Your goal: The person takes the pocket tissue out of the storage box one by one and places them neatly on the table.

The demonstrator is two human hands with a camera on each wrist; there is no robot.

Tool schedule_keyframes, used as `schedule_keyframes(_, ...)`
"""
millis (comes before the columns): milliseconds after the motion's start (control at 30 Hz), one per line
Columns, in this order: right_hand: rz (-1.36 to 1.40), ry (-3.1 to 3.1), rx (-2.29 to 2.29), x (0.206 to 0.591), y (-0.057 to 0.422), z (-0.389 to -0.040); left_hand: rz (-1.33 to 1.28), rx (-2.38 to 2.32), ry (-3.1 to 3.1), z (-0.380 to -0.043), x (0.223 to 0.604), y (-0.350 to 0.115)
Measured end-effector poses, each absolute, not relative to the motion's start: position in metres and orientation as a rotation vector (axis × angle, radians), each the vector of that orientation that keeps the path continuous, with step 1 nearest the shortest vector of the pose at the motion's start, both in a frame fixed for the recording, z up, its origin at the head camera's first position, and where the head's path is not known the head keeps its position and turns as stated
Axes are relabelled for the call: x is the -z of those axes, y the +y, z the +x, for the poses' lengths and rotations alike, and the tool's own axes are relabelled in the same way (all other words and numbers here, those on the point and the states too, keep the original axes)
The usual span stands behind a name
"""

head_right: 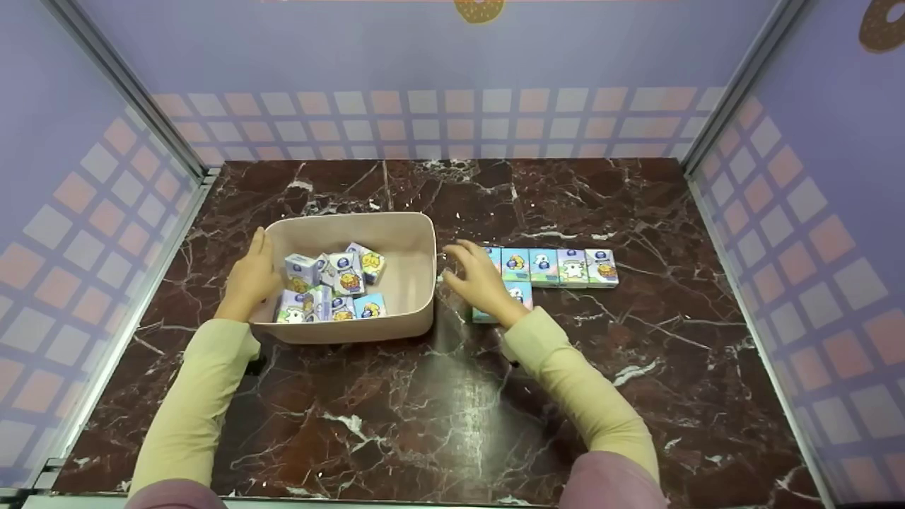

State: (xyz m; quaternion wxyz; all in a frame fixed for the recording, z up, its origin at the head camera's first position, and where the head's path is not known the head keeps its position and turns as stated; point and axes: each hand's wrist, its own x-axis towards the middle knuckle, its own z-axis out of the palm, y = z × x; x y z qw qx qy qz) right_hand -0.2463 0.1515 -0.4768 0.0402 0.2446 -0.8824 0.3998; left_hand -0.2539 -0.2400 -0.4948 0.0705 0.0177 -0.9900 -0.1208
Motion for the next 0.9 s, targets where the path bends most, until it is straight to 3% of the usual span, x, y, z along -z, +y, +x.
schedule_keyframes(333, 0.799, -2.715, -1.367, 0.463, 0.096, -0.246, 0.074, 0.376, -3.001, -0.254, 0.494, -0.240)
schedule_keyframes(900, 0.857, -3.079, -1.401, 0.473, 0.047, -0.254, 0.079, 0.399, -2.993, -0.255, 0.493, -0.239)
